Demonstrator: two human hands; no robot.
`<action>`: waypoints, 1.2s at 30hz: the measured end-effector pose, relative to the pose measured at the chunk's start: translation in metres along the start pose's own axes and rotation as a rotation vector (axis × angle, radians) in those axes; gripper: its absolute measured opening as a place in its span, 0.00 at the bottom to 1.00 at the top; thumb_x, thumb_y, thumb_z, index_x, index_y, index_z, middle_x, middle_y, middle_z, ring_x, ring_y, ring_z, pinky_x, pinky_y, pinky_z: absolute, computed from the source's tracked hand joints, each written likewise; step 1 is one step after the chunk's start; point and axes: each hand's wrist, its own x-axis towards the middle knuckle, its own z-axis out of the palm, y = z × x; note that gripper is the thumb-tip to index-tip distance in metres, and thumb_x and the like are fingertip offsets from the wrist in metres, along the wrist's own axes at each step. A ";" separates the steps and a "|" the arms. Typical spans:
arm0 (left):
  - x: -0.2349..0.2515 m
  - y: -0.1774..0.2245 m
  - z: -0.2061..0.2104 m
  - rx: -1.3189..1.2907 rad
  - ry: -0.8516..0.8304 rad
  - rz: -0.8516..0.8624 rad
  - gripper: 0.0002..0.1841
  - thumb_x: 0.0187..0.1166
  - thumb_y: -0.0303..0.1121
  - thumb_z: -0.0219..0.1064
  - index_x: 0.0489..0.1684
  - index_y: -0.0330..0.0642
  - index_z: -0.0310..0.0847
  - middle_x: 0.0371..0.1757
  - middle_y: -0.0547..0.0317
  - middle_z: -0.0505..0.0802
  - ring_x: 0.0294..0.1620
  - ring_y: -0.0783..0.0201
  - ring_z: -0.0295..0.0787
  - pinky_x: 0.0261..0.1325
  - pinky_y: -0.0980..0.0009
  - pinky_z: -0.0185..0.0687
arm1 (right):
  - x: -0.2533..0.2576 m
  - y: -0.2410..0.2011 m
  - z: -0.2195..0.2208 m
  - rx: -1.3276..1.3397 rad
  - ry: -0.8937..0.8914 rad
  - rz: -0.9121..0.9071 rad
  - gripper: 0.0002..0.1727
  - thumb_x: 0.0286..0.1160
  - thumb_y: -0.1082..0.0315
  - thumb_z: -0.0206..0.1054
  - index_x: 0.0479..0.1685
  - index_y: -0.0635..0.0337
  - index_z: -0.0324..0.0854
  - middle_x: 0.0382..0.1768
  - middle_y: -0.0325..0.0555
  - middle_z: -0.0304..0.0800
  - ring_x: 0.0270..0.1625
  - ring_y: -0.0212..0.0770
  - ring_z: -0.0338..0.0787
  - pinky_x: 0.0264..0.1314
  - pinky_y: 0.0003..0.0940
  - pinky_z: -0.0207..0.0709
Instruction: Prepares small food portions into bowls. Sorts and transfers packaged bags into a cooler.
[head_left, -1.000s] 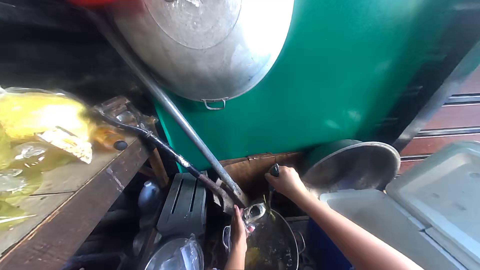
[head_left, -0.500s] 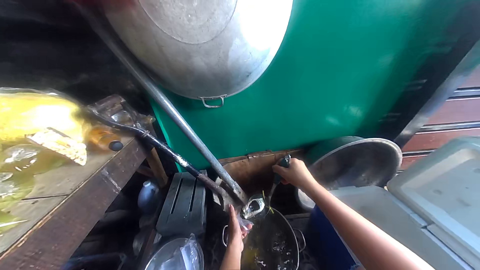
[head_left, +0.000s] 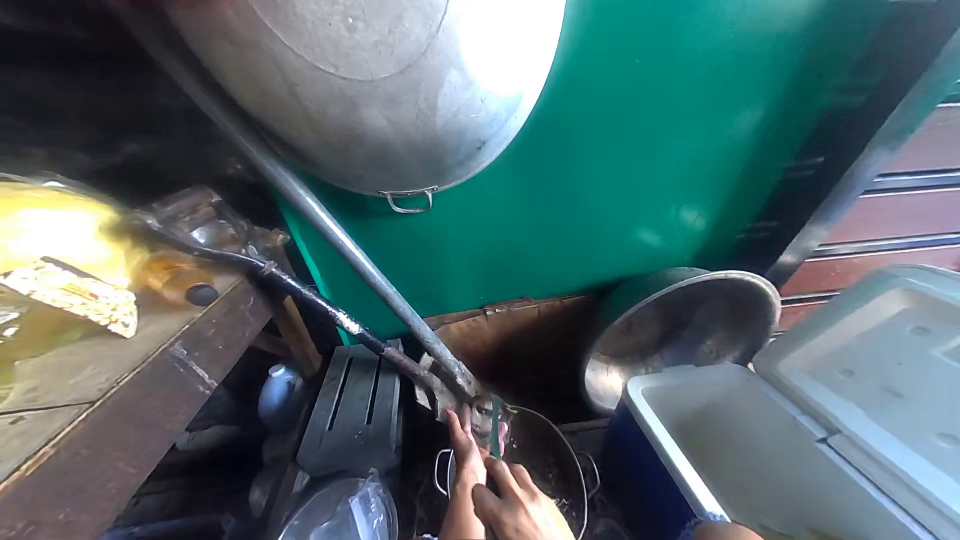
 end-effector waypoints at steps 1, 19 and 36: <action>0.009 -0.001 -0.006 -0.029 0.004 -0.056 0.36 0.94 0.56 0.21 0.96 0.47 0.42 0.92 0.38 0.58 0.83 0.40 0.68 0.77 0.49 0.69 | -0.012 0.006 0.003 0.051 0.039 0.011 0.08 0.72 0.75 0.69 0.46 0.60 0.91 0.63 0.67 0.88 0.60 0.68 0.91 0.52 0.55 0.89; 0.124 -0.074 -0.042 -0.046 0.032 -0.153 0.43 0.79 0.78 0.35 0.89 0.66 0.62 0.79 0.42 0.76 0.57 0.44 0.85 0.51 0.52 0.81 | -0.044 0.024 0.022 0.154 0.573 0.121 0.07 0.76 0.66 0.74 0.43 0.60 0.90 0.51 0.63 0.91 0.58 0.50 0.92 0.64 0.32 0.84; 0.125 -0.061 -0.076 0.447 -0.189 0.019 0.24 0.92 0.42 0.55 0.86 0.56 0.68 0.63 0.45 0.86 0.41 0.57 0.88 0.40 0.64 0.83 | -0.053 0.136 0.101 0.221 0.301 0.303 0.09 0.77 0.64 0.71 0.46 0.60 0.92 0.63 0.64 0.89 0.65 0.60 0.91 0.65 0.52 0.86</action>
